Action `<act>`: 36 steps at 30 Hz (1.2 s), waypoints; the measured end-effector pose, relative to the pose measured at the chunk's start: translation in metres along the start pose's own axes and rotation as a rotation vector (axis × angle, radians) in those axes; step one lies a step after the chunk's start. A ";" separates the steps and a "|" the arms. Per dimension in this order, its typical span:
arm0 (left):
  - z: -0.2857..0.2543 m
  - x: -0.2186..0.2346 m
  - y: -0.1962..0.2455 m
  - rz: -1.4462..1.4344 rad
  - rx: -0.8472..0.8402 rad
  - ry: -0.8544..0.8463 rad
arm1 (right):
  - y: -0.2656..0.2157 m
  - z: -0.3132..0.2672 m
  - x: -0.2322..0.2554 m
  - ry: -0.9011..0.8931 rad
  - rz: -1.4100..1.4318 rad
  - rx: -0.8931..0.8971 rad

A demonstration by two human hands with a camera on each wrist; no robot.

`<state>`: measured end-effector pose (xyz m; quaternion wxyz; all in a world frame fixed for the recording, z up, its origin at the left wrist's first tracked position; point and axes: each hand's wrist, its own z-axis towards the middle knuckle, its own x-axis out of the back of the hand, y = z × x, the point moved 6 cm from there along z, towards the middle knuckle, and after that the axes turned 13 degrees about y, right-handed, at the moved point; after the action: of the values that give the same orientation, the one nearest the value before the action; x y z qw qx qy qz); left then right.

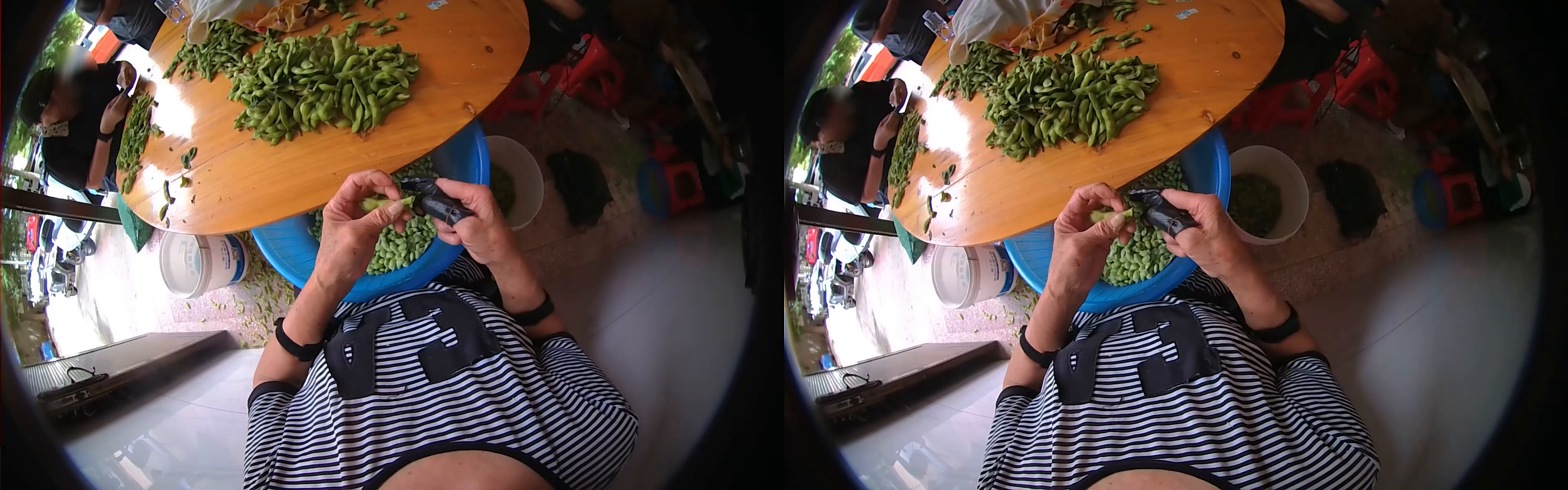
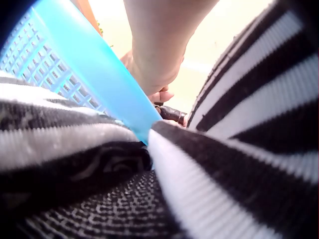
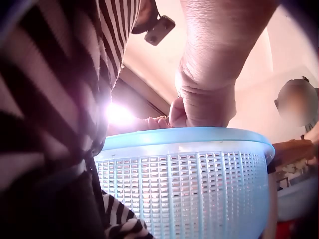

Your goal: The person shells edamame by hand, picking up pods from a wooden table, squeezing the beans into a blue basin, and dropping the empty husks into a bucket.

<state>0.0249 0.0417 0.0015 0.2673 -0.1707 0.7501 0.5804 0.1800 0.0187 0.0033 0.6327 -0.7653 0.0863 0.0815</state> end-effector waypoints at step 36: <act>0.003 0.002 -0.018 -0.180 0.208 0.024 | 0.017 -0.002 -0.009 -0.247 0.538 -0.227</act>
<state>0.0341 0.0400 -0.0140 0.3255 -0.2157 0.7910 0.4710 0.1672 0.0139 -0.0100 0.5046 -0.7652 0.1982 0.3474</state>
